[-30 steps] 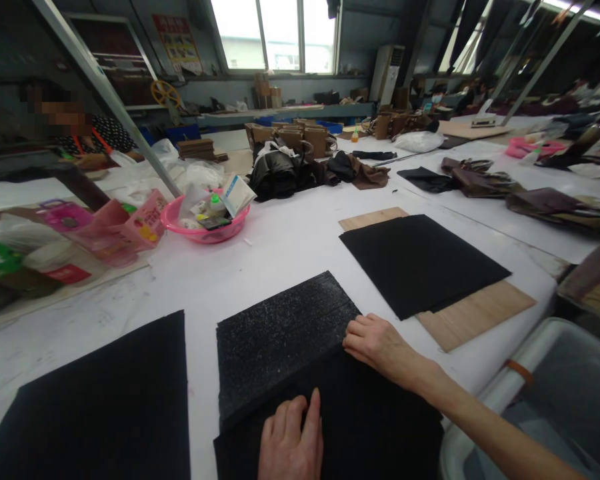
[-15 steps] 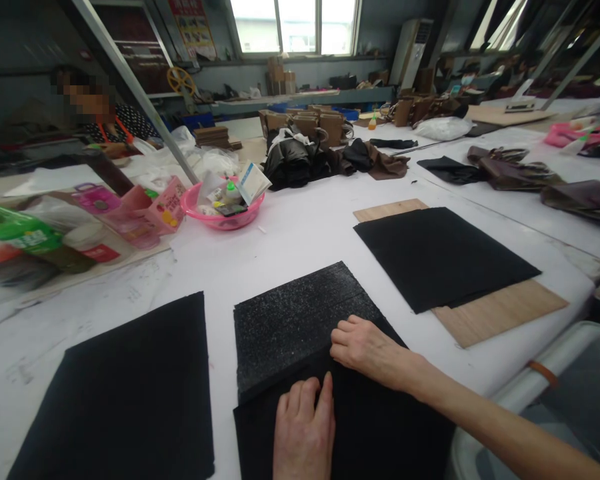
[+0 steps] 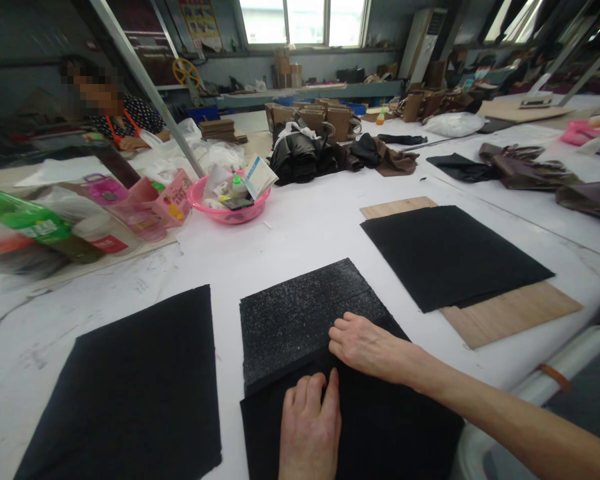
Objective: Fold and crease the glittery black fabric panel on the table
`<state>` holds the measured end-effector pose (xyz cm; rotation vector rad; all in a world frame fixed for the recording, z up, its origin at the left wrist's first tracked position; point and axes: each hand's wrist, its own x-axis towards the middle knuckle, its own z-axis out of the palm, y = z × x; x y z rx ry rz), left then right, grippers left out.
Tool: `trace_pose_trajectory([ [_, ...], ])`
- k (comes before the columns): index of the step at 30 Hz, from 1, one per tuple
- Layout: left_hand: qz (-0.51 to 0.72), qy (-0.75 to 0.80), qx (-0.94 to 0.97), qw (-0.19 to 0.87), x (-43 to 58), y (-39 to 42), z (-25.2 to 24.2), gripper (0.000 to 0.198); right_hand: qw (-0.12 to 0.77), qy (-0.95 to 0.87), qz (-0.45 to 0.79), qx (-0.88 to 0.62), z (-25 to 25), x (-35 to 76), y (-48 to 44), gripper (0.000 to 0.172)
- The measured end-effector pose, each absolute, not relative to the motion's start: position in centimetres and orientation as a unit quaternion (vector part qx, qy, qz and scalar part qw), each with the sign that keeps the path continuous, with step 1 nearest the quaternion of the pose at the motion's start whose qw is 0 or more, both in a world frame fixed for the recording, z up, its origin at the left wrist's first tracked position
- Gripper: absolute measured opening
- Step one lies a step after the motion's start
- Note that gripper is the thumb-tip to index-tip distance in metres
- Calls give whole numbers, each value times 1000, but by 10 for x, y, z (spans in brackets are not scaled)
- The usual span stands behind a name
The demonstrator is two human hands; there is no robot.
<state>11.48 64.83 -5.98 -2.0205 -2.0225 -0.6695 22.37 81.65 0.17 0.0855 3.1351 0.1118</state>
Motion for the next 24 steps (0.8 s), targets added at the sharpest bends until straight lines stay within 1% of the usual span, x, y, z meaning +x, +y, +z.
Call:
trace_pose_trajectory([
  [5,-228,-688,-682,102,115,648,-60,44,-1,998,62,22,2,223,816,16],
  [8,-222,-690,-682,99,115,648,-60,46,-2,998,56,26,-3,225,818,17],
  [14,-209,-689,-688,89,115,649,-59,51,-14,998,17,57,-13,225,826,16],
  [20,-203,-689,-691,84,115,647,-58,54,-22,995,-12,98,-3,222,830,13],
  [24,-206,-692,-687,83,114,648,-59,54,-28,991,-62,115,1,229,833,9],
])
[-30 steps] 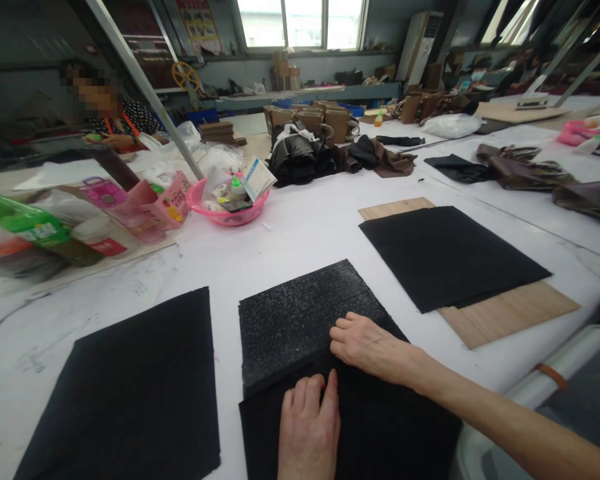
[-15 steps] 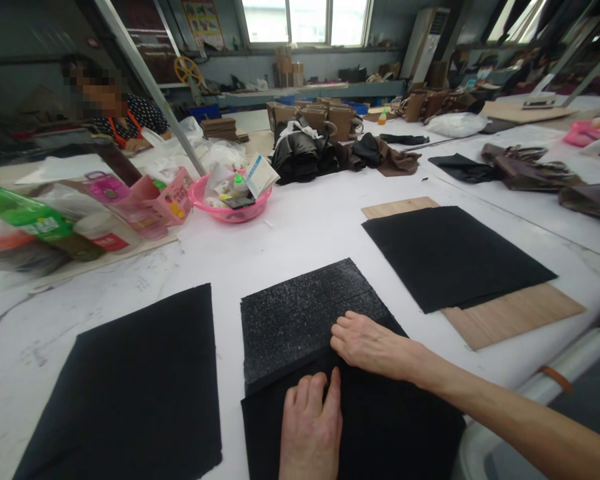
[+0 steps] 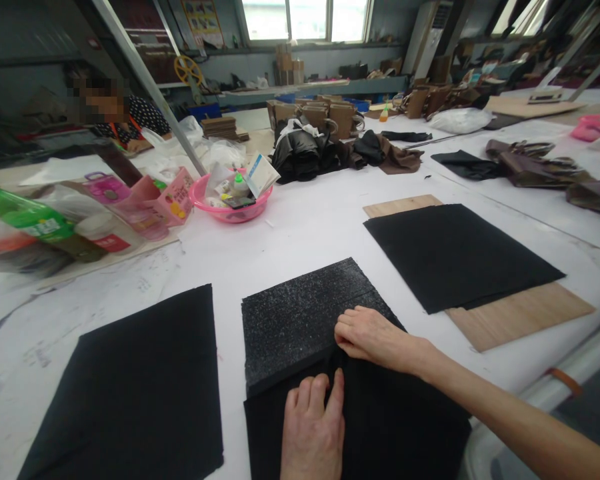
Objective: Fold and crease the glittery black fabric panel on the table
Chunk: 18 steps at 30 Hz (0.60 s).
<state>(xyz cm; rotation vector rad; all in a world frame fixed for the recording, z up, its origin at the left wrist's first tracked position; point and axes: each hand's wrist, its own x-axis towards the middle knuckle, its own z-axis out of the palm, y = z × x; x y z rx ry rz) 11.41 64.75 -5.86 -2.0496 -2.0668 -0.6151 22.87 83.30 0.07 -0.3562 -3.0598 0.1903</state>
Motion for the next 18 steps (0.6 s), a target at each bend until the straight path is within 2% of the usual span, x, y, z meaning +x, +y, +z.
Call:
trace_pose_trajectory([
  [6,-221,-690,-683,88,114,649,-60,53,115,-949,208,-208,-9,256,835,16],
  [12,-231,-681,-687,106,112,648,-57,44,108,-963,173,-178,-21,263,823,24],
  [18,-216,-669,-700,124,87,638,-54,35,103,-974,122,-163,-27,261,822,16],
])
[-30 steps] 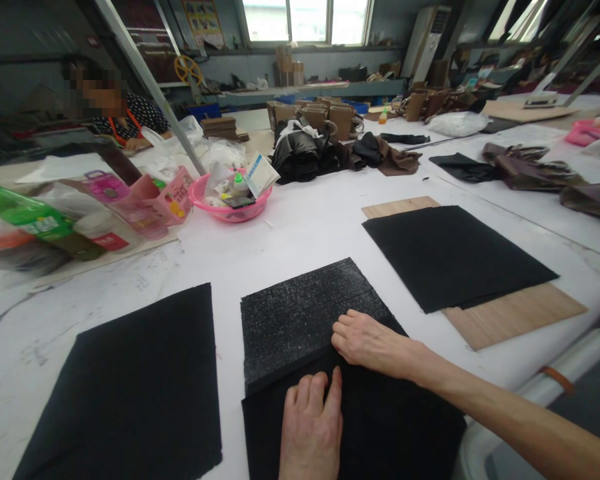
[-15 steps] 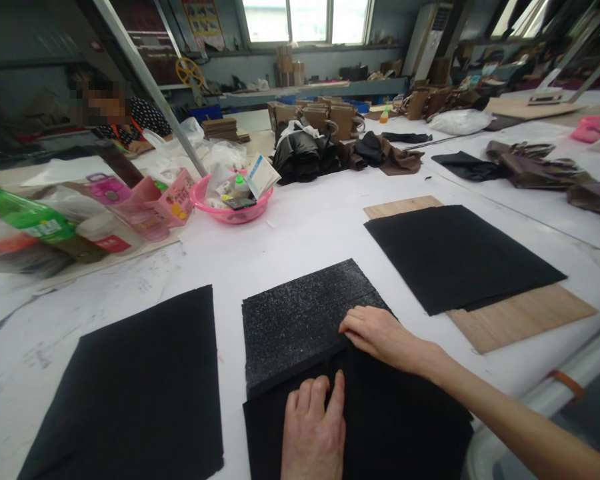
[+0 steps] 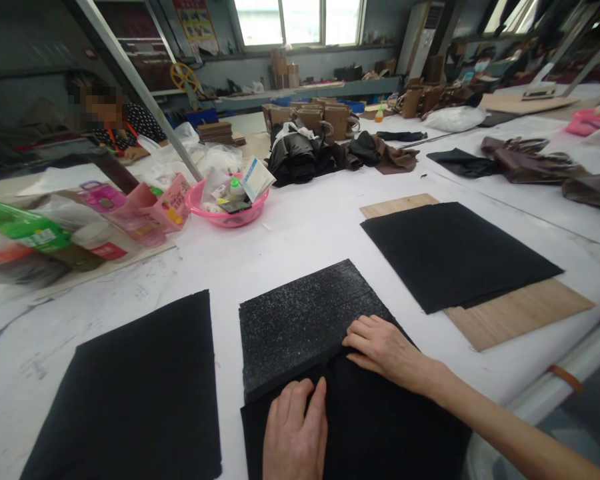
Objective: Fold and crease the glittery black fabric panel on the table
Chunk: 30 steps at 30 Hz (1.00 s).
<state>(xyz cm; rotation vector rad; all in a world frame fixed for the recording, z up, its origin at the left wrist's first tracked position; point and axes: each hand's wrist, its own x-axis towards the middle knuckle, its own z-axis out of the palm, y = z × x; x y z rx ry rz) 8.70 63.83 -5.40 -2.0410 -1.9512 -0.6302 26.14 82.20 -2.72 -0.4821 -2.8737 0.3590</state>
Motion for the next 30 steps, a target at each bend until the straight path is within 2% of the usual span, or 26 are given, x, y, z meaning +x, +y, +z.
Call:
trace_pose_trajectory([
  [6,-176,-716,-662,135,61,636,-53,28,86,-969,157,-172,-19,263,828,16],
  [14,-196,-741,-642,10,55,647,-38,10,73,-957,217,-180,-5,260,828,23],
  [18,-188,-754,-628,-56,52,651,-34,10,57,-954,215,-199,-4,260,828,27],
  [24,-125,-766,-620,-115,49,659,-20,9,39,-957,207,-197,-4,258,834,23],
  [30,-157,-749,-628,-138,50,662,-11,6,45,-958,218,-182,8,259,828,22],
])
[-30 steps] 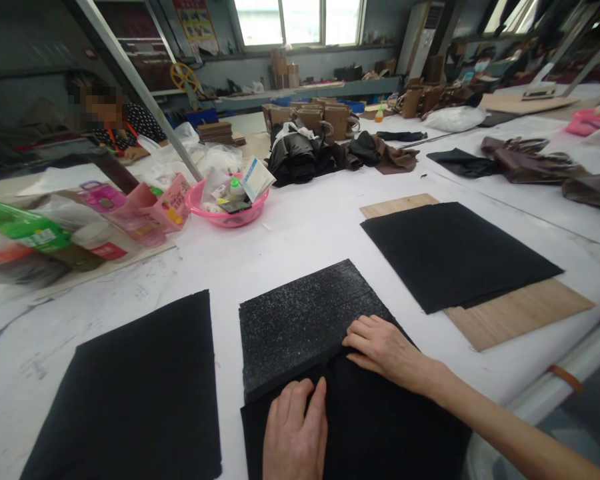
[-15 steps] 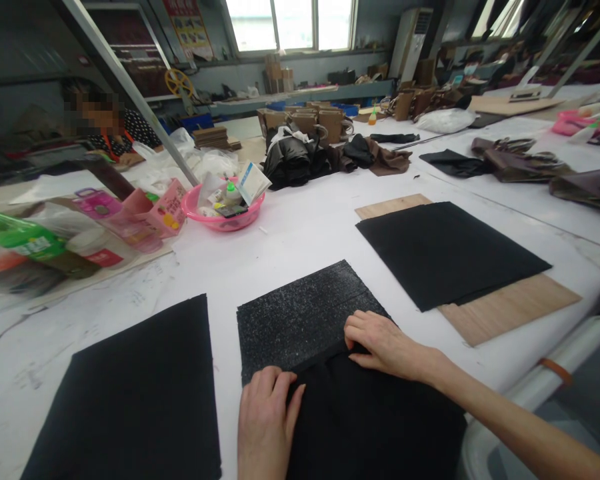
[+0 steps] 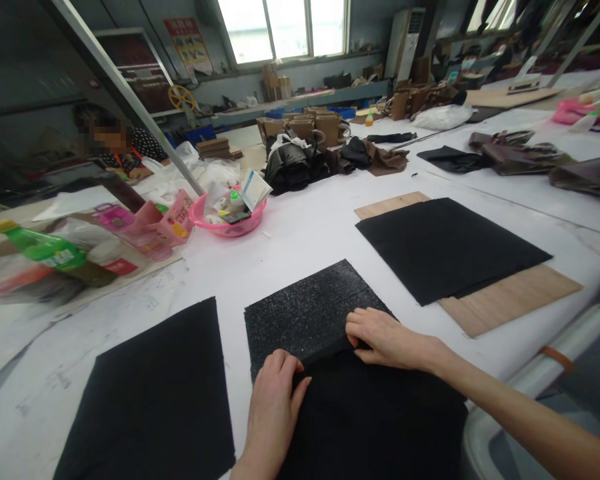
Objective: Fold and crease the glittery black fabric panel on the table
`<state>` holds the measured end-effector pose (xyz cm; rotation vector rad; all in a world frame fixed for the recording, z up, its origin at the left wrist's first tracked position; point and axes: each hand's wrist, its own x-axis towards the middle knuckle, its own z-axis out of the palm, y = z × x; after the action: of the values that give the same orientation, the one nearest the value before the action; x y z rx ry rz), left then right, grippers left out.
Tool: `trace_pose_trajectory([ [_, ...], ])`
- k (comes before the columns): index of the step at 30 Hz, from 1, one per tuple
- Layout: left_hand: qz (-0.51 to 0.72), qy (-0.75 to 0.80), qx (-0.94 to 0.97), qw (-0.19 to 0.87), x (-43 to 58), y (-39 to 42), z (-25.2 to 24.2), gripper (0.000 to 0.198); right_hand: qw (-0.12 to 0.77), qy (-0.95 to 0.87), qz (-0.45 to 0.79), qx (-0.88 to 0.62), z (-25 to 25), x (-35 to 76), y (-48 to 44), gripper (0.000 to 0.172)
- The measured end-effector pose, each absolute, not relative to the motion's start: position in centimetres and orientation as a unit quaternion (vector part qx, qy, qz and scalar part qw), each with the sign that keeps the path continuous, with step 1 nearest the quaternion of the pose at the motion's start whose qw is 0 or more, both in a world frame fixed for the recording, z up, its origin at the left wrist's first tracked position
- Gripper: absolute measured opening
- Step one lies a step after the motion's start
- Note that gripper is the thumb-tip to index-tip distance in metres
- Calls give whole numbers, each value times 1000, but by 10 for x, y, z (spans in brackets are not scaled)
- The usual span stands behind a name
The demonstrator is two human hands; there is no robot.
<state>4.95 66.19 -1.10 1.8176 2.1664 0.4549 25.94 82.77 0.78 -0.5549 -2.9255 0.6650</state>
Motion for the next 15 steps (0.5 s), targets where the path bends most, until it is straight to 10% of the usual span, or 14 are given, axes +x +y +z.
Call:
trace_pose_trajectory([
  [15,229,699,607,301,29,644,6,19,111,-893,373,-227,40,320,824,10],
])
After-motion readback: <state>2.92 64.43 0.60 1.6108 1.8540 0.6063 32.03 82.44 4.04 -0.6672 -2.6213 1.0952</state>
